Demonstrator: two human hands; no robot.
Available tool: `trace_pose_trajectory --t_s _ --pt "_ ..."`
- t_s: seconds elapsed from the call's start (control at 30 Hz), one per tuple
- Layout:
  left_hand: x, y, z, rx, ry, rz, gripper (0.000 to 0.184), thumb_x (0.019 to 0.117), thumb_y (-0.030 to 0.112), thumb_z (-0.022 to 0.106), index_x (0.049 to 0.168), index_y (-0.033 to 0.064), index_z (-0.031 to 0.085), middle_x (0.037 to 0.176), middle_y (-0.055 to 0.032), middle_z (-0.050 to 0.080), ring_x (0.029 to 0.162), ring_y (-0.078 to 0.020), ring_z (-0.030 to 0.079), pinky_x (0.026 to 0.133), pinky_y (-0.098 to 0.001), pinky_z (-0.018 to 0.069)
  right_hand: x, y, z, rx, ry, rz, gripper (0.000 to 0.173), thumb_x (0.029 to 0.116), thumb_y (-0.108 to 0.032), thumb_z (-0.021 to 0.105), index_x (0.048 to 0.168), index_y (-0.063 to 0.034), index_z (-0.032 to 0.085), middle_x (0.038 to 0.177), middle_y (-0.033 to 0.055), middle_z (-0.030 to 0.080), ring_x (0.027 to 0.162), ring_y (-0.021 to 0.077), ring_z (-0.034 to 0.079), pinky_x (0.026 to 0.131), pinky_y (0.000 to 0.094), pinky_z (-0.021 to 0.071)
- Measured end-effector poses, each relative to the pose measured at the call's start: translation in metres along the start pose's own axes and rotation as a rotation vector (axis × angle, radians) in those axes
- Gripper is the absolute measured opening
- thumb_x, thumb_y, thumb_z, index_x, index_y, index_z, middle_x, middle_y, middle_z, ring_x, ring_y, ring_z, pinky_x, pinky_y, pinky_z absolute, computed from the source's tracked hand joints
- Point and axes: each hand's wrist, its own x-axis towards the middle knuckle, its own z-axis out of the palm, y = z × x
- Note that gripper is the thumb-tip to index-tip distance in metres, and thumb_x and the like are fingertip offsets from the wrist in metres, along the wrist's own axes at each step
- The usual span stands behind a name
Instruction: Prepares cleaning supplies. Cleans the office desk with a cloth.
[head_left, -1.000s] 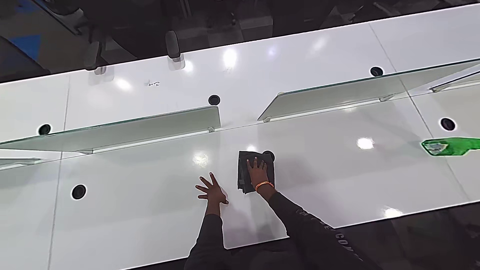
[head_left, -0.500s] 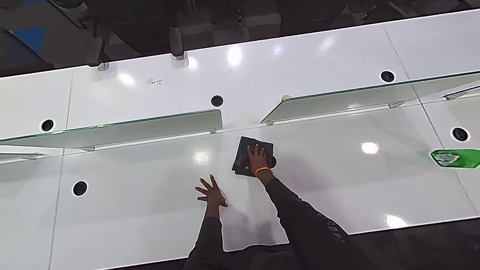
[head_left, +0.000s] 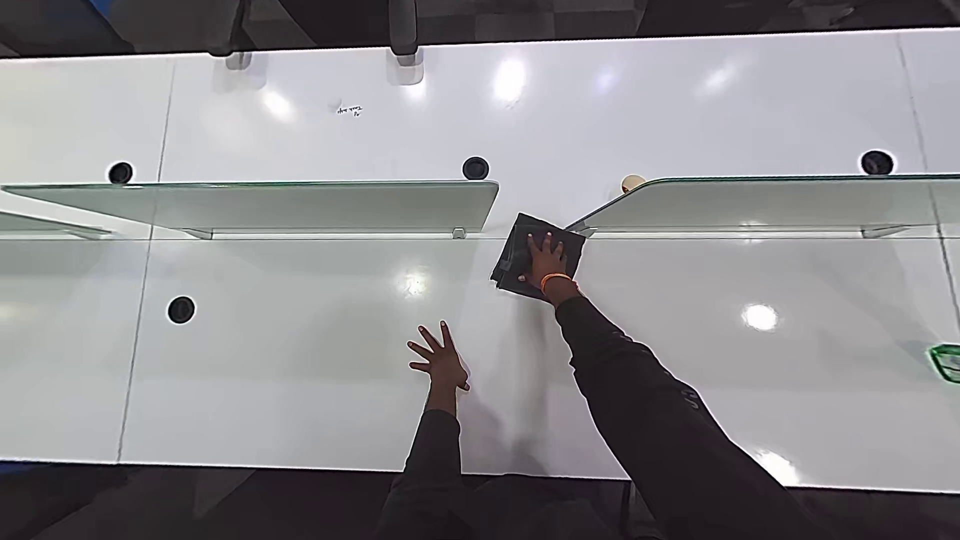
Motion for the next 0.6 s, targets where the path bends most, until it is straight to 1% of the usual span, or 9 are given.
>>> trace_pose_trajectory --t_s 0.1,0.2,0.3,0.37,0.4,0.47,0.5,0.53,0.6 --pt "0.002 0.000 0.002 -0.011 0.008 0.005 0.175 0.0373 0.029 0.103 0.165 0.0310 -0.017 0.160 -0.0284 -0.039 0.142 -0.0717 -0.020 0.090 -0.0940 0.0270 0.004 -0.012 -0.003 -0.010 0.009 -0.045 0.124 0.0677 -0.032 0.097 0.166 -0.0293 0.022 0.171 0.0257 0.009 0.150 0.0605 0.016 0.107 0.0800 0.0331" --pt "0.001 0.001 0.002 -0.005 0.009 0.003 0.176 0.0363 0.029 0.103 0.164 0.0311 -0.018 0.160 -0.0283 -0.040 0.142 -0.0718 -0.020 0.089 -0.0940 0.0278 0.007 -0.032 -0.007 -0.044 -0.034 -0.067 0.121 0.0698 -0.033 0.096 0.165 -0.0357 0.021 0.172 0.0237 0.006 0.151 0.0609 0.013 0.106 0.0822 0.0314" --pt "0.000 0.001 0.001 -0.005 0.013 -0.003 0.177 0.0362 0.030 0.103 0.164 0.0312 -0.018 0.160 -0.0276 -0.040 0.143 -0.0714 -0.021 0.089 -0.0940 0.0281 -0.004 -0.046 0.002 -0.063 -0.050 -0.183 0.115 0.0724 -0.030 0.094 0.164 -0.0370 0.025 0.172 0.0223 0.005 0.151 0.0611 0.011 0.104 0.0858 0.0303" --pt "-0.001 0.001 0.000 -0.002 0.012 -0.003 0.177 0.0360 0.029 0.103 0.164 0.0308 -0.019 0.160 -0.0274 -0.041 0.143 -0.0712 -0.021 0.088 -0.0936 0.0293 -0.028 -0.053 0.013 -0.032 -0.031 -0.280 0.108 0.0741 -0.027 0.093 0.162 -0.0363 0.032 0.172 0.0209 0.009 0.152 0.0600 0.011 0.103 0.0877 0.0285" --pt "-0.001 0.001 0.000 0.000 0.012 -0.002 0.177 0.0355 0.029 0.103 0.164 0.0308 -0.019 0.159 -0.0273 -0.041 0.143 -0.0712 -0.021 0.088 -0.0936 0.0294 -0.039 -0.056 0.021 -0.042 -0.039 -0.306 0.105 0.0757 -0.029 0.092 0.162 -0.0385 0.032 0.173 0.0191 0.009 0.153 0.0578 0.009 0.104 0.0875 0.0271" --pt "-0.002 0.001 0.000 -0.001 0.014 0.003 0.177 0.0358 0.029 0.103 0.164 0.0301 -0.020 0.159 -0.0273 -0.042 0.143 -0.0709 -0.021 0.088 -0.0941 0.0287 -0.058 -0.056 0.040 -0.072 -0.099 -0.331 0.101 0.0815 -0.035 0.085 0.163 -0.0436 0.026 0.174 0.0164 0.002 0.156 0.0537 0.000 0.108 0.0865 0.0209" --pt "-0.002 0.001 0.000 -0.006 0.014 0.004 0.178 0.0357 0.029 0.103 0.164 0.0298 -0.020 0.159 -0.0272 -0.042 0.143 -0.0706 -0.022 0.088 -0.0942 0.0280 -0.070 -0.053 0.049 -0.059 -0.124 -0.342 0.099 0.0831 -0.035 0.083 0.163 -0.0445 0.025 0.174 0.0161 0.001 0.156 0.0528 -0.003 0.110 0.0863 0.0174" --pt "-0.002 0.001 0.000 -0.009 0.011 0.004 0.178 0.0353 0.028 0.103 0.164 0.0294 -0.020 0.158 -0.0273 -0.043 0.143 -0.0705 -0.022 0.089 -0.0944 0.0272 -0.086 -0.048 0.058 -0.046 -0.144 -0.358 0.098 0.0842 -0.034 0.081 0.163 -0.0442 0.024 0.174 0.0164 0.000 0.157 0.0527 -0.004 0.111 0.0859 0.0141" --pt "-0.003 0.000 0.000 -0.007 0.012 0.006 0.178 0.0355 0.030 0.103 0.164 0.0287 -0.020 0.158 -0.0278 -0.043 0.143 -0.0705 -0.022 0.089 -0.0944 0.0268 -0.123 -0.033 0.078 -0.048 -0.174 -0.389 0.096 0.0864 -0.035 0.078 0.164 -0.0437 0.022 0.174 0.0166 -0.001 0.157 0.0522 -0.003 0.114 0.0832 0.0109"
